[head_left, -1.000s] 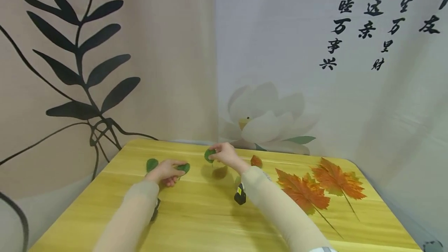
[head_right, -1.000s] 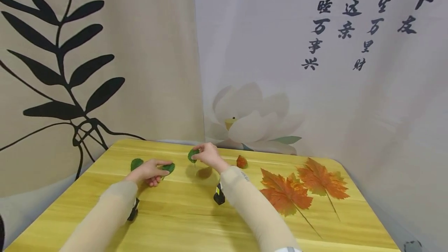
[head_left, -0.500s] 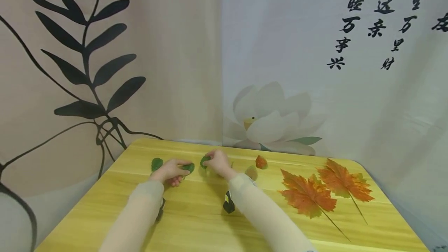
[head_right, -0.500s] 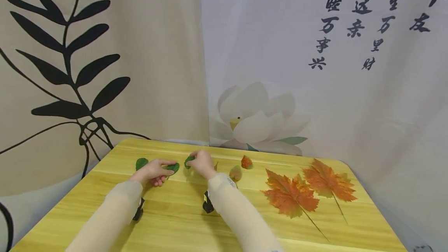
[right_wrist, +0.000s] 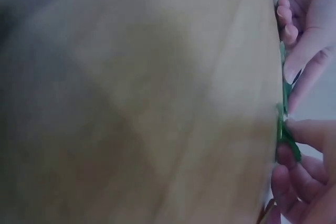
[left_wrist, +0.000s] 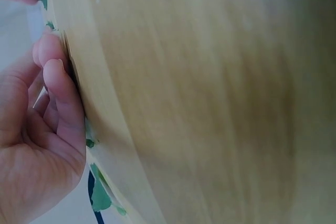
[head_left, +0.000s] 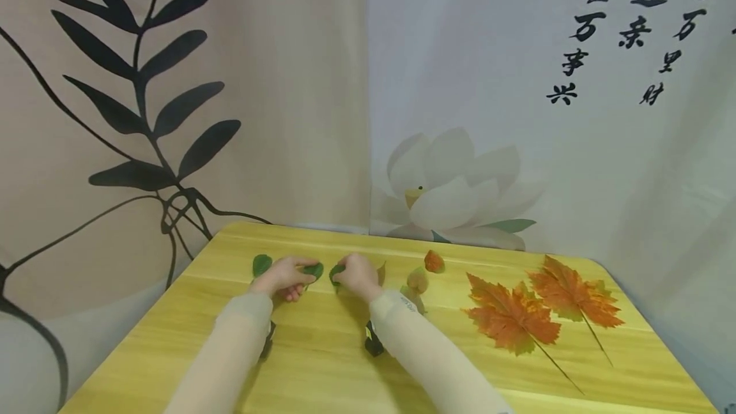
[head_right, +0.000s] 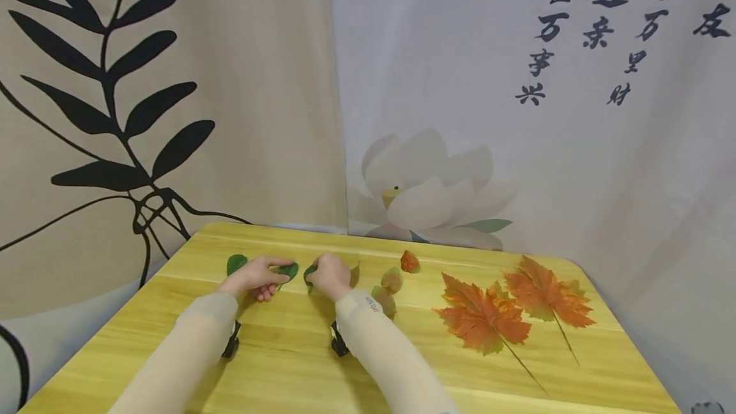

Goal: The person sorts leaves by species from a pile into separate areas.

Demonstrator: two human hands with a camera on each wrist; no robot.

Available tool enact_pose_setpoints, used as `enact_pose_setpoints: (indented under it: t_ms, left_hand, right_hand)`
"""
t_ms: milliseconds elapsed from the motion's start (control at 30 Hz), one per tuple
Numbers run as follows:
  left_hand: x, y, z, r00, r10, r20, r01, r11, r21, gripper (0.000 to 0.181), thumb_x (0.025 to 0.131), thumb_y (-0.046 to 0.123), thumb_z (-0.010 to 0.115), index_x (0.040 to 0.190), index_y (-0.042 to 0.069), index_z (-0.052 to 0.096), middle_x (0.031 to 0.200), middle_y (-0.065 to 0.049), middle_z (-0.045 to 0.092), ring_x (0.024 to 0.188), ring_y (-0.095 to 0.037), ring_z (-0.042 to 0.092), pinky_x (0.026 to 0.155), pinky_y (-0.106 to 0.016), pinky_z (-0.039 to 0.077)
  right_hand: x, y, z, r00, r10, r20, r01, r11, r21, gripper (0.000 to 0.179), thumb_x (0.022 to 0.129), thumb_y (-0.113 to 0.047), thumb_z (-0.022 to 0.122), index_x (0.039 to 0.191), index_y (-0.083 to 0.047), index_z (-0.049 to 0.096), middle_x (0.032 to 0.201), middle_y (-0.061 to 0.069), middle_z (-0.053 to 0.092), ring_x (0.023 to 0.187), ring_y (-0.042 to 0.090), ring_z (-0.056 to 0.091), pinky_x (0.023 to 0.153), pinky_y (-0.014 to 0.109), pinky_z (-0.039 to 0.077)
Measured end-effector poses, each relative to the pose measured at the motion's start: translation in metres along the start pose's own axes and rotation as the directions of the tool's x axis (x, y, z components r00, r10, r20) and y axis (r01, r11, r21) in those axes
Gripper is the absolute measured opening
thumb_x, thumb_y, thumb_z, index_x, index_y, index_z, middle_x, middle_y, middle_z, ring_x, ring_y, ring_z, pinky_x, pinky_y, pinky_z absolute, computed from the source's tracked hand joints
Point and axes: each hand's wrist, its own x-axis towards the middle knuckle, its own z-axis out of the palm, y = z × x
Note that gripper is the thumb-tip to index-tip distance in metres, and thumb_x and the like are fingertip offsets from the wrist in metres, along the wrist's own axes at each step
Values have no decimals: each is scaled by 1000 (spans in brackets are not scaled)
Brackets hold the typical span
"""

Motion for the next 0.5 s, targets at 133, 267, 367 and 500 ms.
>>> enact_pose_setpoints:
  t_ms: [133,267,367,500]
  left_hand:
    - [0,2,0,1000,-2,-7,2,1000,4,52,95,12,63,144,7,45,52,-5,53,40,-11,49,40,-21,44]
    - [1,2,0,1000,-3,-17,3,1000,18,52,95,13,63,144,9,46,52,-5,53,40,-11,50,40,-22,45]
    - [1,1,0,1000,-6,-16,7,1000,22,52,95,13,63,144,10,47,53,-5,54,41,-11,51,40,-22,45]
    - [-2,-1,-3,1000,13,5,-13,999,35,53,96,15,62,145,9,44,56,-6,57,42,-11,53,42,-22,46]
  right_hand:
    - [0,1,-1,1000,9,-1,-9,999,-50,29,83,-27,77,106,-10,75,102,2,72,85,18,67,72,35,54]
    - [0,1,-3,1000,12,-3,-12,997,-80,29,82,-32,78,103,-11,75,97,-1,72,79,14,65,68,34,53]
    - [0,0,-4,1000,-5,1,5,995,-95,30,81,-34,78,101,-11,75,95,-2,72,78,14,65,68,34,52]
    - [-1,0,-9,1000,-21,20,22,996,-81,30,83,-35,76,102,-11,74,98,-2,71,80,14,64,67,32,52]
